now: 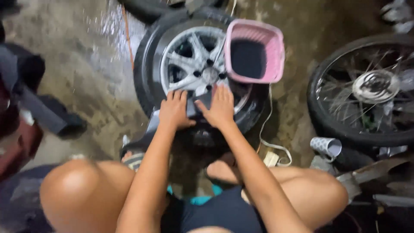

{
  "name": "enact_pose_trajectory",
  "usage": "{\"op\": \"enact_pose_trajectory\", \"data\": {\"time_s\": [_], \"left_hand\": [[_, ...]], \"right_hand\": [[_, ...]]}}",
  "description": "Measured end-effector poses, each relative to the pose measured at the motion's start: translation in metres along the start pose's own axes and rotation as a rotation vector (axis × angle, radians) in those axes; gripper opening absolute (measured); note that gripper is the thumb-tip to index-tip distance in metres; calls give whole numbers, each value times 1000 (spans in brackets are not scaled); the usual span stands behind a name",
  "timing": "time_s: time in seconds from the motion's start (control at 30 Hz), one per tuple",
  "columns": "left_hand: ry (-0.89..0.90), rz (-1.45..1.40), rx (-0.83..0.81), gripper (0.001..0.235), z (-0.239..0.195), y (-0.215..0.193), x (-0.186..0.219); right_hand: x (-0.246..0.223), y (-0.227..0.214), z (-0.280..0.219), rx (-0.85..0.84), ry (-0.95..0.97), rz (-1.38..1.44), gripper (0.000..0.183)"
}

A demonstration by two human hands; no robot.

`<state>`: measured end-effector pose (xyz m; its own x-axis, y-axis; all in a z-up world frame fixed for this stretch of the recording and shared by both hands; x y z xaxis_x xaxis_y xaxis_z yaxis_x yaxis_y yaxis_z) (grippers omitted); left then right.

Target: A person is wet-sanding a black plastic motorcycle part on the floor of a workshop.

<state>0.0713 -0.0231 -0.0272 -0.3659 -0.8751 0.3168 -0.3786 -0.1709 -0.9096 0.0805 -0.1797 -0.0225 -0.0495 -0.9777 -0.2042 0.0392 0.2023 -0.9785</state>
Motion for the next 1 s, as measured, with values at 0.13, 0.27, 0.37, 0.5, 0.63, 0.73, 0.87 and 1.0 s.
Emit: {"op": "enact_pose_trajectory", "data": {"time_s": [0.13,0.27,0.37,0.5,0.63,0.73,0.87,1.0], "left_hand": [[17,45,32,125,12,8,-4],[-4,-30,-3,118,1,1,1],[3,-33,-19,112,2,7,-2],[3,-37,-72,123,0,-9,1],[-9,0,-67,127,2,-1,-1],[10,7,-58,120,0,-6,0],[9,-44,-102,122,-8,-19,7],[-1,-50,-117,121,-9,-25,8]], "right_hand": [[-46,-23,-30,-104,-263,126,123],[-29,-8,4,-126,-246,126,97],[-36,-8,-23,-160,-263,88,105],[-14,11,12,-204,-199,43,79],[-42,-10,-20,-87,-175,103,57],[4,21,-40,-196,-335,201,66],[27,-72,17,-519,-212,424,53],[106,-150,52,-340,889,1599,34]]}}
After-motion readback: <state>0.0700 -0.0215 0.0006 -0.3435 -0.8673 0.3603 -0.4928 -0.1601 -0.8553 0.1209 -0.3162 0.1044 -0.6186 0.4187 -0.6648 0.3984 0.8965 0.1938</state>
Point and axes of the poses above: each hand's wrist, its own z-axis towards the middle knuckle, its own y-axis out of the palm, x = y × z, the point moved 8 cm from there along z, towards the middle knuckle, and after that the axes turned 13 degrees about y, right-handed, at the moved point
